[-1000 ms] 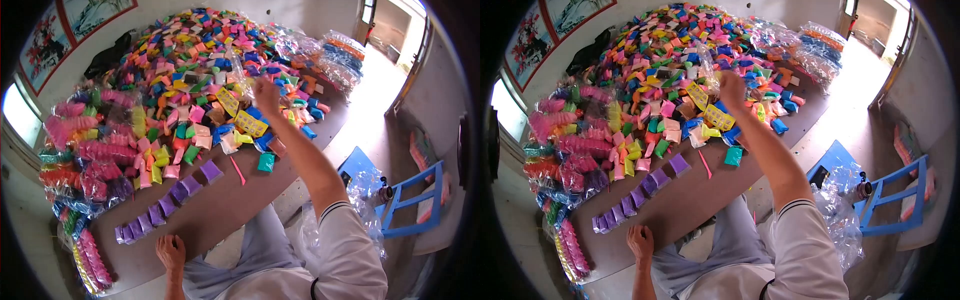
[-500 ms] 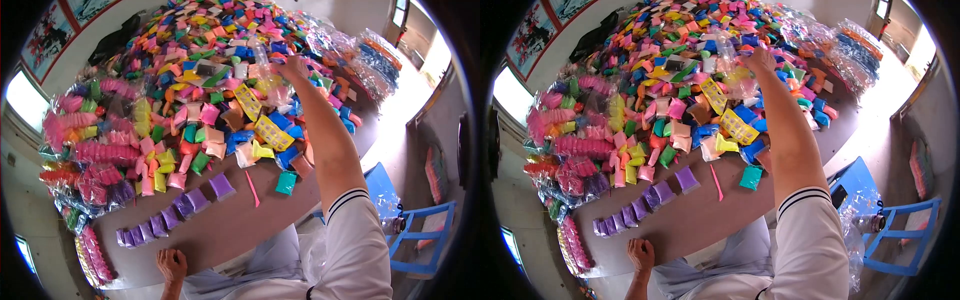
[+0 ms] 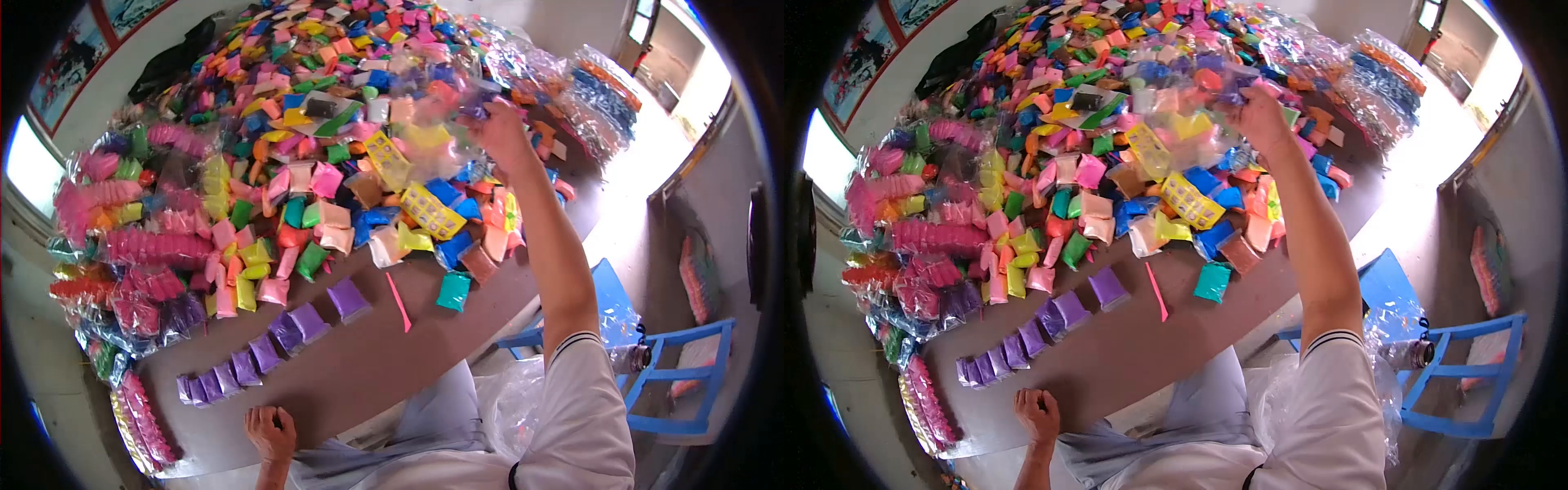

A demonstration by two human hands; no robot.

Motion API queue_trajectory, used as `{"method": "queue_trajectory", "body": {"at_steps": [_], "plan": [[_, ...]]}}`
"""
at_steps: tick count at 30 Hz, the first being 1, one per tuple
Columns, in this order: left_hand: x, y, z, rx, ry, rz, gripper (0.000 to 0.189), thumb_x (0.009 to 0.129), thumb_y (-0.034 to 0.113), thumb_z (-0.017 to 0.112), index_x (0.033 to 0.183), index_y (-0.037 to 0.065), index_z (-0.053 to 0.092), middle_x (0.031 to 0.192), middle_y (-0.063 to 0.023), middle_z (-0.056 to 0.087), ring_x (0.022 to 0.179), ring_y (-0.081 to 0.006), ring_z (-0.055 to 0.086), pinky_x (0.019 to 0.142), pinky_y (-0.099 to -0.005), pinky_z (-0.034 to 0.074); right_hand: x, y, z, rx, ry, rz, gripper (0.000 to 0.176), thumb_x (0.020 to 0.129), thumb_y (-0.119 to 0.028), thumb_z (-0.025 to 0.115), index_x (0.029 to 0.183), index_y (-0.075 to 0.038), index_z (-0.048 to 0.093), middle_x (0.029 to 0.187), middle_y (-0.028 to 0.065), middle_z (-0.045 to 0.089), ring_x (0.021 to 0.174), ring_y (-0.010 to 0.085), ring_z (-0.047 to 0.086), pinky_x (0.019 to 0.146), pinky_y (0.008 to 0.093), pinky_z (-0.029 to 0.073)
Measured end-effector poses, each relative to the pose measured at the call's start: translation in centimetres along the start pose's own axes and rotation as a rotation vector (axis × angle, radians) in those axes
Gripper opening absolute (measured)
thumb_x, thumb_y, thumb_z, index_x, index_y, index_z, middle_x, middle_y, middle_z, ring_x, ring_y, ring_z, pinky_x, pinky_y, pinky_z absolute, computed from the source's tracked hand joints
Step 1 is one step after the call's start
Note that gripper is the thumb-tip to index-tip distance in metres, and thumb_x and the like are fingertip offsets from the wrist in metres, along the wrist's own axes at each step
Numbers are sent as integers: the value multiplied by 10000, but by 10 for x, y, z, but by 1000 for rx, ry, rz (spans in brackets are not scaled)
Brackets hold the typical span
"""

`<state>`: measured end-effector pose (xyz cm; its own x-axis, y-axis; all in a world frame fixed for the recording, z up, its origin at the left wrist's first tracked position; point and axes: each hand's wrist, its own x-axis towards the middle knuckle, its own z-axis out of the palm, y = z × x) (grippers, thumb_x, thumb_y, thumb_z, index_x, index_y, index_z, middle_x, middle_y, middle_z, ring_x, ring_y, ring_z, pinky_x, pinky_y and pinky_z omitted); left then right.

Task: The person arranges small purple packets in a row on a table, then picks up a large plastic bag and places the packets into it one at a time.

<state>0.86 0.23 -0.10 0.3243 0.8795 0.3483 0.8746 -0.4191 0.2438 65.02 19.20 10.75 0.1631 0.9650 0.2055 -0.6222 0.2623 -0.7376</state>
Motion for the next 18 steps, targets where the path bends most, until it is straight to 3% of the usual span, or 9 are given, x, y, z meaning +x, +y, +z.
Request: {"method": "queue_trajectory", "body": {"at_steps": [5, 7, 9, 12, 18], "plan": [[1, 4, -3, 3, 14, 12, 140, 823, 95, 613, 749, 57, 500, 722, -122, 517, 704, -342, 516, 666, -464, 401, -8, 6, -5, -20, 48, -44, 228, 899, -139, 578, 1097, -27, 583, 1116, 161, 653, 1015, 350, 656, 893, 410, 522], [1, 7, -5, 8, 13, -4, 152, 833, 109, 613, 745, 50, 504, 730, -129, 522, 710, -344, 517, 666, -467, 403, -8, 8, -5, -230, 308, -428, 238, 892, -138, 586, 1084, 2, 578, 1110, 166, 648, 1053, 340, 641, 904, 430, 501], [3, 9, -7, -3, 22, 0, 151, 834, 105, 612, 742, 49, 506, 732, -130, 524, 713, -343, 520, 665, -465, 405, -17, -8, 0, -168, 372, -368, 273, 891, -141, 572, 1097, 38, 568, 1122, 181, 641, 1088, 335, 621, 906, 421, 487], [3, 9, -7, -4, 37, 12, 145, 834, 93, 616, 743, 48, 512, 736, -131, 528, 717, -339, 525, 662, -460, 410, -42, -25, 20, 29, 141, -209, 332, 896, -125, 509, 1188, 33, 525, 1165, 206, 615, 1078, 353, 626, 867, 428, 513], [2, 9, -8, -31, 63, 21, 129, 836, 81, 627, 755, 46, 533, 728, -123, 533, 714, -331, 532, 657, -450, 419, -96, -2, 76, -83, 59, -123, 313, 941, -199, 544, 1186, -6, 562, 1179, 178, 639, 1068, 302, 641, 806, 349, 521]]}}
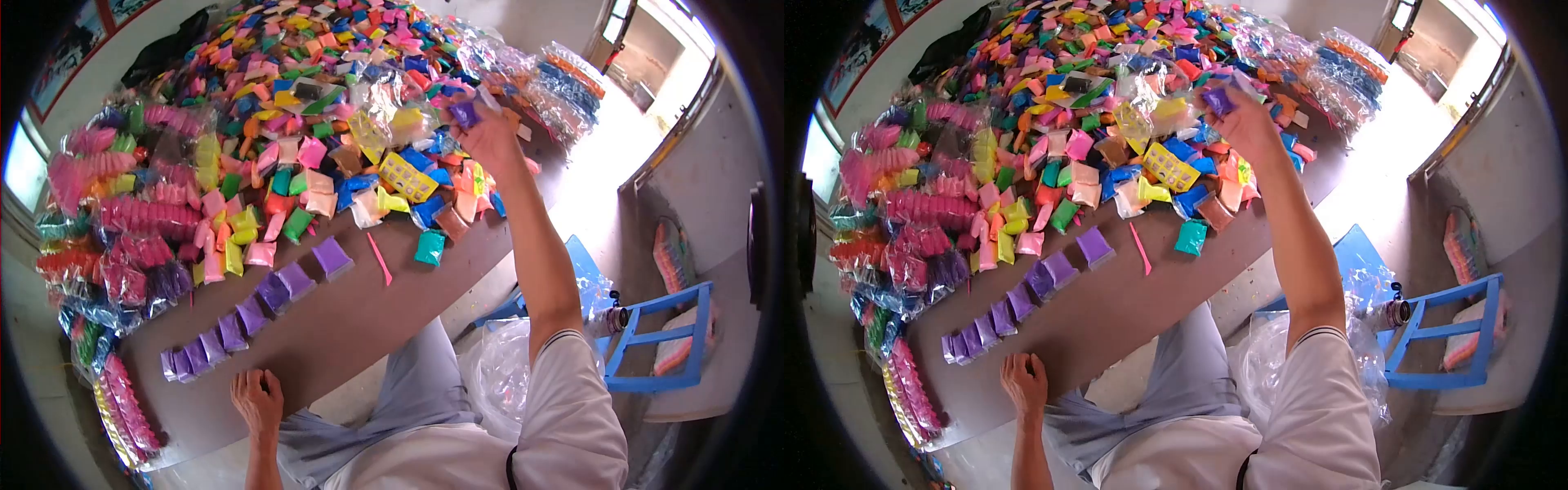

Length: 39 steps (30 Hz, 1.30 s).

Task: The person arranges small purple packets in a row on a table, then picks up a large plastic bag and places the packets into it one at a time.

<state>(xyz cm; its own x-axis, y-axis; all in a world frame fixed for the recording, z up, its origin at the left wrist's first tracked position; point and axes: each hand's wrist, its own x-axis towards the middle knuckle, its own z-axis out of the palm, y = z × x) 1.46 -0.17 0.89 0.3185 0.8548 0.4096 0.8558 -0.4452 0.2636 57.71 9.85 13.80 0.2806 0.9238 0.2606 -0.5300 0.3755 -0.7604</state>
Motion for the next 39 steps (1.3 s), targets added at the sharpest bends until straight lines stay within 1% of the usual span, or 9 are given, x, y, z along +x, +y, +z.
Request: {"method": "queue_trajectory", "body": {"at_steps": [9, 17, 19, 21, 24, 31, 33, 37, 39], "plan": [[-3, -1, -1, -9, 56, 14, 163, 848, 109, 641, 744, 50, 531, 713, -118, 536, 702, -328, 534, 668, -451, 428, -95, 55, 47, -180, -101, 82, 264, 979, -161, 574, 1185, 2, 600, 1159, 173, 673, 1011, 262, 683, 788, 313, 543], [-3, -5, 2, -61, 85, -30, 174, 843, 128, 661, 738, 49, 547, 718, -116, 571, 727, -350, 555, 684, -455, 435, -178, 130, 114, -303, -34, 394, 278, 983, -242, 606, 1207, -76, 611, 976, -41, 596, 818, 76, 538, 713, 258, 462], [-5, -4, 2, -69, 167, -23, 191, 872, 164, 669, 760, 31, 588, 688, -99, 577, 669, -270, 559, 646, -400, 444, -196, 158, 113, -341, -179, 448, 266, 953, -215, 645, 1170, -62, 635, 963, -46, 619, 858, 66, 558, 752, 247, 464], [-15, 19, -1, -575, -14, -519, 272, 935, 246, 651, 795, 15, 621, 662, -57, 565, 630, -151, 517, 594, -324, 422, -214, 186, 120, -542, -365, 338, 226, 935, -171, 654, 1122, -45, 661, 947, -33, 651, 888, 67, 573, 794, 239, 465], [-22, 46, 9, -919, -56, -484, 336, 976, 312, 619, 830, 9, 627, 664, -8, 536, 636, -83, 454, 567, -275, 386, -235, 212, 144, -330, -286, 349, 219, 919, -147, 668, 1097, -21, 668, 966, 4, 675, 924, 100, 604, 834, 260, 479], [-7, 61, 15, -1070, -191, -372, 378, 978, 389, 599, 856, 32, 622, 687, -8, 540, 656, -95, 472, 584, -287, 403, -258, 229, 171, 216, -48, 525, 296, 879, -64, 696, 1167, -24, 636, 1093, 63, 663, 998, 181, 648, 917, 321, 517], [-6, 64, 16, -1030, -226, -279, 372, 973, 387, 600, 879, 29, 631, 688, -27, 543, 663, -104, 490, 591, -300, 415, -262, 231, 175, 184, 14, 578, 302, 880, -39, 677, 1178, -32, 631, 1076, 53, 665, 1006, 182, 646, 911, 324, 525], [-10, 71, 22, -916, -131, -231, 221, 931, 201, 618, 942, -20, 631, 724, -147, 606, 682, -243, 618, 610, -382, 448, -249, 203, 178, -518, -354, 461, 293, 866, -53, 671, 1154, -15, 635, 1045, 10, 659, 967, 90, 585, 873, 295, 494], [-18, 65, 18, -729, -143, -151, 200, 936, 168, 609, 968, -29, 625, 809, -190, 638, 738, -340, 634, 649, -411, 463, -247, 221, 162, -521, -495, 386, 283, 869, -75, 678, 1139, -4, 631, 1030, -2, 650, 964, 63, 549, 853, 283, 477]]}}
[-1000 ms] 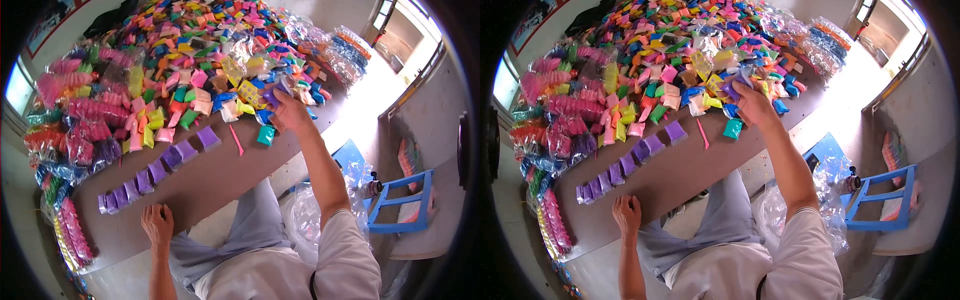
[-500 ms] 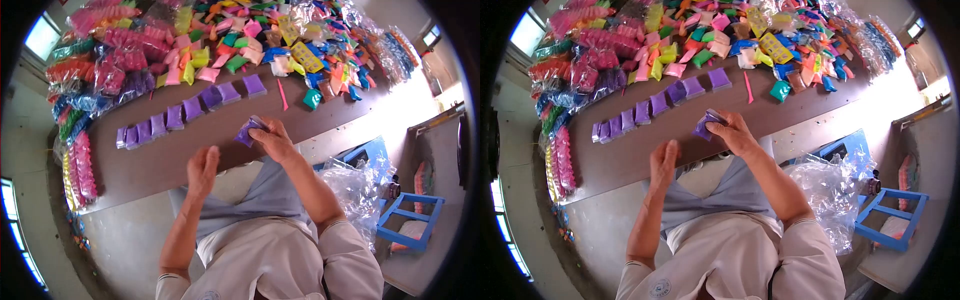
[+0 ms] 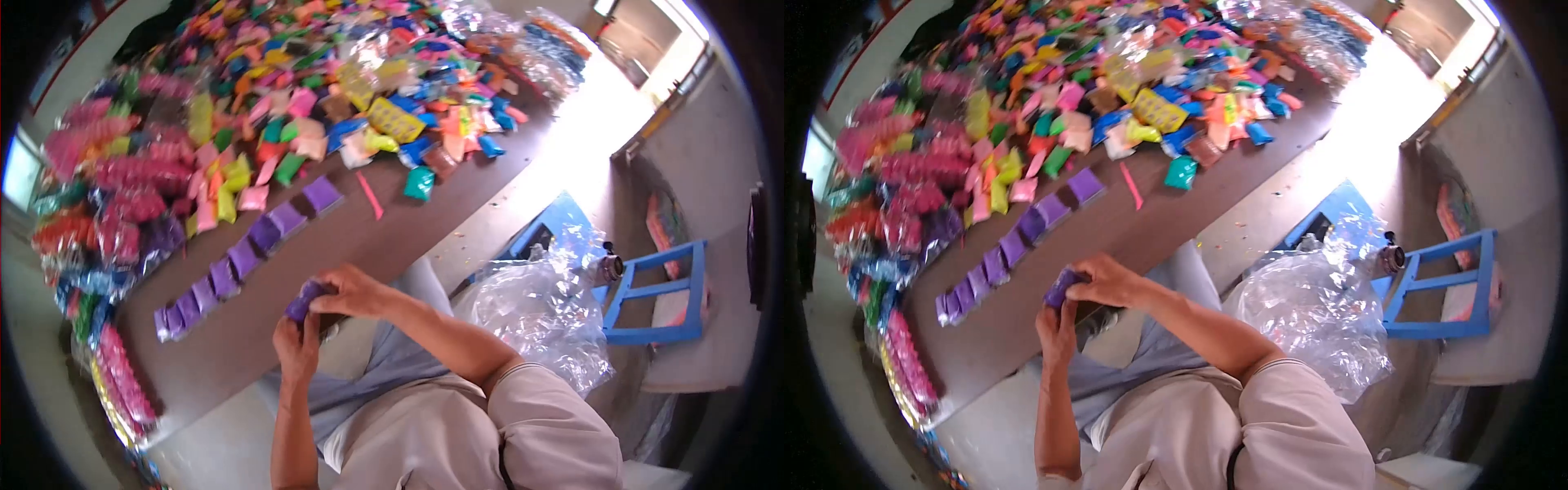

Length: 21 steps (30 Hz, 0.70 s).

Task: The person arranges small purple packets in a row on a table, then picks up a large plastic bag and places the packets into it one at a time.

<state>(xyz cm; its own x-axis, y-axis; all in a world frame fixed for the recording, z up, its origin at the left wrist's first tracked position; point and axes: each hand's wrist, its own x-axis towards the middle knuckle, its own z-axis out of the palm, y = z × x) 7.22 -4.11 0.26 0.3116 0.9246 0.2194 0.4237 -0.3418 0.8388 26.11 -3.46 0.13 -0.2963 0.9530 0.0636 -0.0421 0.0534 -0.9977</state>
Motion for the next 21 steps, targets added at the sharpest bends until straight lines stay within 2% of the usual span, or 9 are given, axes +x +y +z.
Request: {"method": "queue_trajectory", "body": {"at_steps": [3, 6, 7, 9, 12, 14, 17, 19, 21], "plan": [[-6, -13, -1, 229, -41, 198, 189, 943, 153, 602, 985, -31, 615, 846, -198, 624, 771, -377, 608, 686, -447, 460, -5, -13, -2, -48, -19, -64, 269, 885, -87, 670, 1136, -3, 628, 1035, -4, 644, 987, 69, 544, 853, 287, 476], [-9, -15, 1, 246, -32, 229, 186, 975, 169, 571, 972, -13, 608, 856, -177, 615, 790, -354, 599, 696, -455, 448, -5, -1, -2, 84, -48, 9, 257, 891, -94, 676, 1126, -2, 628, 1034, -3, 640, 977, 81, 546, 848, 294, 477], [-8, -15, 3, 242, -35, 241, 186, 975, 169, 571, 972, -13, 608, 856, -177, 615, 790, -354, 599, 696, -455, 448, -6, -4, -1, 104, -50, -26, 273, 916, -182, 675, 1110, 3, 624, 1010, 8, 639, 958, 90, 548, 835, 298, 478], [-7, -12, 5, -62, -1, 80, 228, 1002, 209, 533, 956, -4, 599, 832, -155, 604, 764, -329, 577, 680, -439, 440, -5, -13, -2, 2, -20, -58, 273, 895, -202, 655, 1055, 17, 623, 936, 43, 630, 906, 107, 550, 806, 308, 475], [-10, -8, -1, -192, -67, -75, 265, 1021, 243, 499, 971, 1, 598, 826, -136, 599, 773, -315, 564, 685, -422, 438, -1, -8, -6, -109, -34, -31, 322, 883, -277, 633, 993, 25, 619, 832, 78, 607, 830, 115, 536, 739, 320, 466], [-10, -11, -2, -135, -78, -12, 271, 1021, 250, 497, 973, 2, 595, 813, -128, 593, 749, -295, 559, 669, -409, 436, 6, 16, -5, -137, -111, -137, 404, 937, -353, 653, 1109, 10, 616, 945, 47, 625, 898, 103, 535, 783, 290, 463], [-10, -18, -1, -61, -75, 77, 288, 1023, 267, 490, 963, 4, 592, 790, -115, 586, 714, -265, 554, 641, -389, 431, 0, 19, 7, 150, -41, -86, 403, 922, -353, 679, 1109, -1, 619, 922, 28, 621, 874, 87, 530, 766, 283, 462], [-10, -19, -3, -46, -58, 110, 299, 1024, 277, 487, 951, 7, 591, 780, -110, 584, 703, -256, 555, 630, -383, 428, -2, 1, 3, 169, -71, -60, 386, 915, -341, 689, 1091, -4, 625, 910, 16, 621, 861, 83, 535, 752, 283, 464], [-13, -16, -7, -283, -108, -99, 315, 1025, 284, 476, 927, 10, 594, 778, -116, 586, 707, -276, 547, 647, -395, 426, -2, -19, 0, 188, -105, -33, 369, 908, -330, 698, 1074, -7, 630, 899, 4, 622, 847, 80, 539, 737, 282, 467]]}}
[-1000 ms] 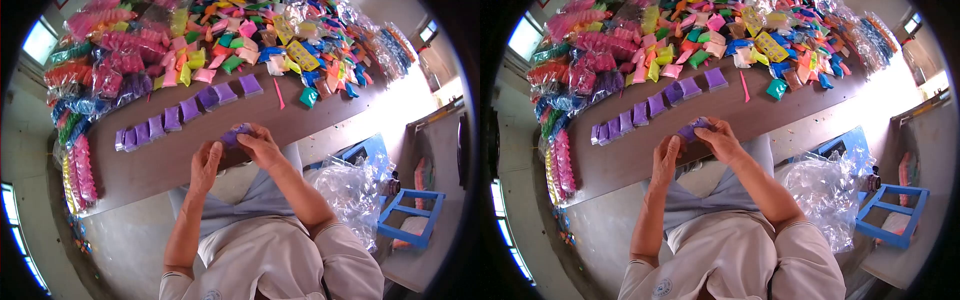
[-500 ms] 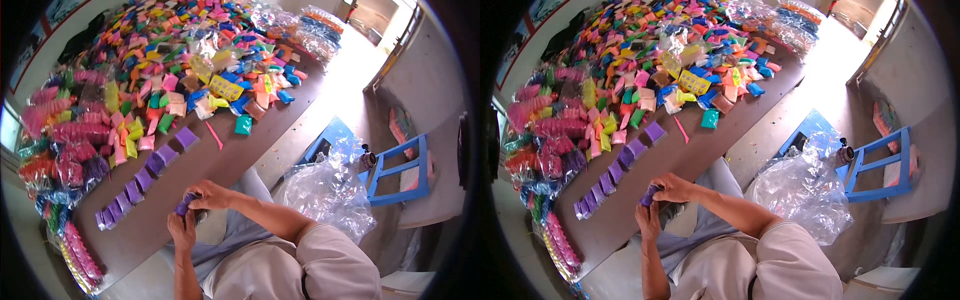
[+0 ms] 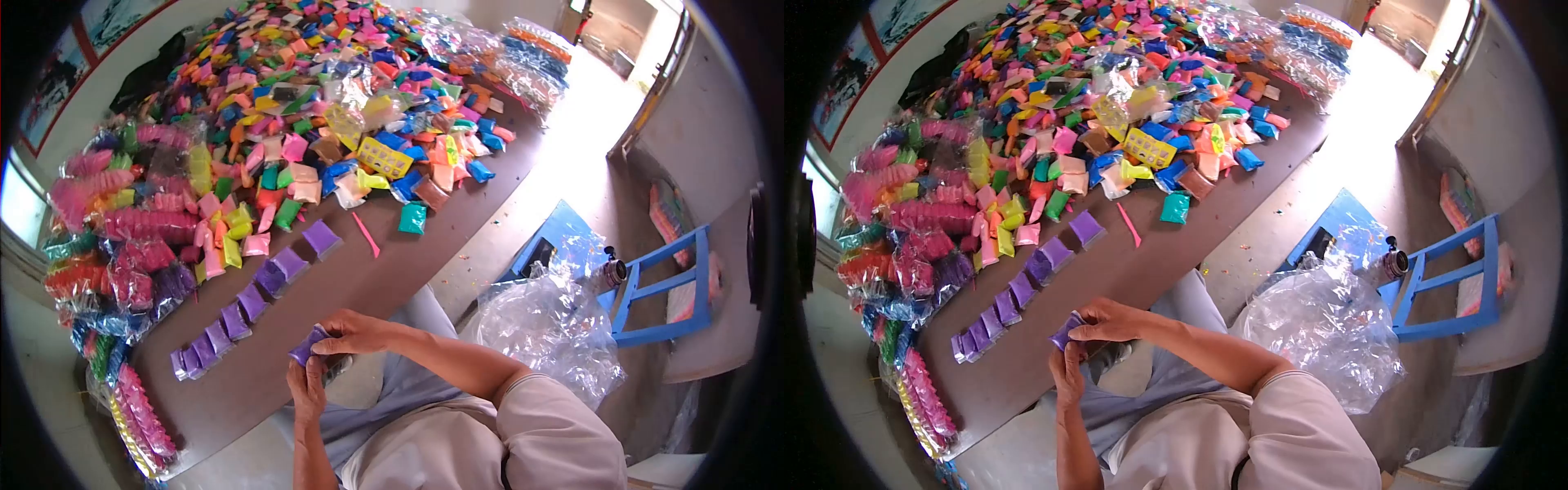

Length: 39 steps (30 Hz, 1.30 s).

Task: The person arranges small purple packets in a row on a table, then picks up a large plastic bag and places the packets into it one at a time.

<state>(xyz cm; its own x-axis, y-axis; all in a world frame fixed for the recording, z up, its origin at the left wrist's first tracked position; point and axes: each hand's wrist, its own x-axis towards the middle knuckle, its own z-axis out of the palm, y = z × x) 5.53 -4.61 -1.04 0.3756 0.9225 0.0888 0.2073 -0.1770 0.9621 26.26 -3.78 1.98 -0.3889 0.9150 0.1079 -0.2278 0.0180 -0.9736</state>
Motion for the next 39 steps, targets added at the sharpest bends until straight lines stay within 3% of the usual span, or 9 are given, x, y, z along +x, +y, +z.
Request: {"method": "queue_trajectory", "body": {"at_steps": [6, 9, 14, 17, 26, 29, 34, 37, 39], "plan": [[5, 1, 2, 186, -25, 102, 314, 1011, 261, 477, 845, 14, 580, 742, -113, 574, 725, -280, 532, 668, -399, 417, 4, -3, 9, -273, 39, 204, 258, 909, -254, 700, 980, -10, 656, 833, -2, 638, 775, 89, 563, 674, 271, 475], [9, 12, -1, 274, -80, 225, 313, 1002, 259, 485, 829, 19, 585, 742, -113, 570, 728, -267, 530, 672, -393, 420, -1, 8, 12, 18, 78, 159, 265, 889, -243, 714, 924, 10, 645, 805, 50, 666, 720, 105, 614, 636, 272, 487], [1, 3, 1, -27, -4, 47, 348, 1003, 287, 477, 806, 24, 592, 735, -108, 571, 738, -280, 530, 714, -401, 419, 5, 2, 1, -106, 38, 221, 309, 919, -320, 693, 963, -16, 666, 821, -17, 634, 744, 73, 571, 628, 259, 464], [2, 11, 2, -37, 18, 47, 383, 1009, 310, 464, 791, 21, 588, 724, -96, 569, 742, -271, 528, 724, -395, 413, 8, 11, -3, -478, 7, 60, 317, 919, -344, 695, 977, -33, 673, 800, -38, 597, 720, 52, 527, 610, 246, 442], [0, -3, 3, -27, 44, 76, 375, 1007, 306, 468, 787, 32, 598, 709, -100, 586, 705, -268, 508, 686, -386, 399, 5, -18, 5, -76, 90, 202, 405, 902, -371, 695, 964, 29, 674, 737, 19, 601, 708, 90, 524, 636, 275, 441], [1, 0, 8, -48, 93, 92, 362, 999, 291, 487, 772, 29, 591, 689, -100, 570, 663, -270, 487, 659, -391, 390, 8, 6, 9, -499, 103, -20, 404, 909, -375, 694, 994, 20, 672, 784, 11, 615, 741, 95, 531, 659, 266, 442], [0, -13, 2, 74, 41, 160, 314, 990, 234, 499, 777, 24, 597, 673, -94, 542, 637, -272, 487, 654, -382, 393, -1, 19, -1, -374, 72, 41, 493, 882, -451, 710, 1041, 14, 666, 835, 38, 627, 749, 121, 556, 661, 300, 454], [1, -3, 4, -65, 19, 131, 266, 964, 206, 528, 792, 18, 604, 668, -94, 533, 651, -267, 504, 663, -379, 401, 6, 5, -1, -377, 21, 24, 537, 870, -467, 719, 1112, 7, 646, 853, 43, 634, 767, 128, 563, 672, 317, 465], [-3, 16, 10, -315, 157, -140, 266, 940, 225, 552, 790, 11, 598, 672, -101, 533, 659, -261, 507, 661, -381, 401, 10, -2, -2, -308, -49, -20, 560, 867, -473, 720, 1151, 1, 633, 860, 46, 642, 780, 131, 566, 686, 325, 473]]}}
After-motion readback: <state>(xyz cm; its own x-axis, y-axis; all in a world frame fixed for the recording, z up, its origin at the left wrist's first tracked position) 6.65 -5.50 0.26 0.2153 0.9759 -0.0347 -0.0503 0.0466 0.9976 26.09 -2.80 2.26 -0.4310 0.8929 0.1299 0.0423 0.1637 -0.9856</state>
